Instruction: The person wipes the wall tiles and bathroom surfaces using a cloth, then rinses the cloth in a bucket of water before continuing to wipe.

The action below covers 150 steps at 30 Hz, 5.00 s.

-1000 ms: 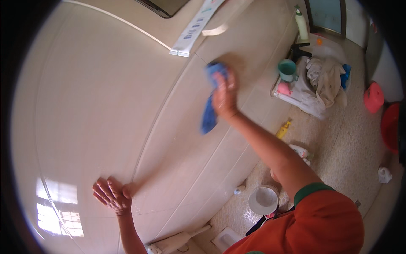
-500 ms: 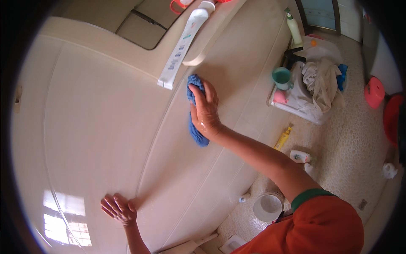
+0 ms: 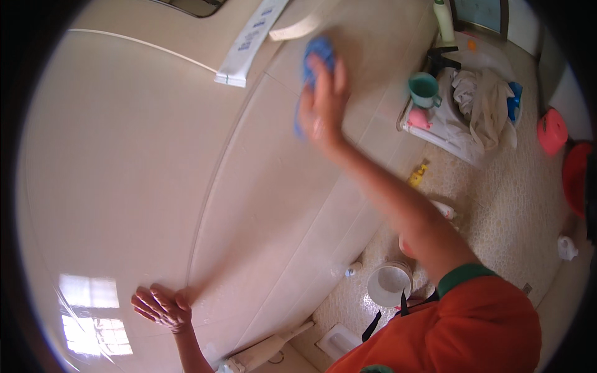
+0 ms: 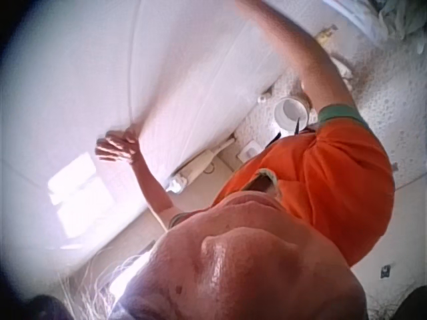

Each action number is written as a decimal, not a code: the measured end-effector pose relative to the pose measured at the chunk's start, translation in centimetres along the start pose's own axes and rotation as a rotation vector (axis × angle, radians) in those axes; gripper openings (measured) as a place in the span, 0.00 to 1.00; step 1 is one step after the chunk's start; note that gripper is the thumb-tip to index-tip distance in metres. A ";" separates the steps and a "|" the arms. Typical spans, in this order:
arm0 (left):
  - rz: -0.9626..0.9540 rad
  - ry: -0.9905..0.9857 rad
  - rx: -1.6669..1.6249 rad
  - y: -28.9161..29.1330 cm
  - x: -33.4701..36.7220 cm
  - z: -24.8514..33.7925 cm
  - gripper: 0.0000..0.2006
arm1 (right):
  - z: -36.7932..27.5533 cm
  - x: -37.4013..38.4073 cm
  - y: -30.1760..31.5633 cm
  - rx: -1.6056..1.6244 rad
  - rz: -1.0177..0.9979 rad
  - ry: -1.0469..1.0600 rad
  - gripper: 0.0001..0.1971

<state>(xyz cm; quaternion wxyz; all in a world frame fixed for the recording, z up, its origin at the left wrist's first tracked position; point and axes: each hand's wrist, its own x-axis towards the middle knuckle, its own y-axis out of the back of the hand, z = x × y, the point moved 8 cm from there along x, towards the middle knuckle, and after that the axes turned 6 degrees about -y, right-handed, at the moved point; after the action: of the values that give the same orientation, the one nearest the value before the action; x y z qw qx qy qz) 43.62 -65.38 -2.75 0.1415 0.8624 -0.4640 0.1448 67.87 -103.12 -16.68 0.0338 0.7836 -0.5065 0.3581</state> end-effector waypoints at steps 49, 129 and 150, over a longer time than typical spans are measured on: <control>0.013 0.171 -0.033 -1.0 -18.1 -9.7 0.29 | -15.1 -14.8 -0.4 0.009 -0.192 0.200 0.23; -1.508 2.607 -0.592 53.2 -60.4 46.9 0.20 | -45.3 -83.7 8.2 0.876 -1.032 2.089 0.15; -1.191 2.706 -0.629 49.0 -60.1 47.7 0.18 | -54.6 -89.7 8.2 0.822 -1.053 1.990 0.10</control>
<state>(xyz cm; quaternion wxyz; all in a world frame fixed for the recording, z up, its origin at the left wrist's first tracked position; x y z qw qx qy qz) -23.69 -63.73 -64.11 0.6592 0.0748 0.4081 0.6272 11.74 -15.35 -32.08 0.3002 0.2263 0.2768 0.8843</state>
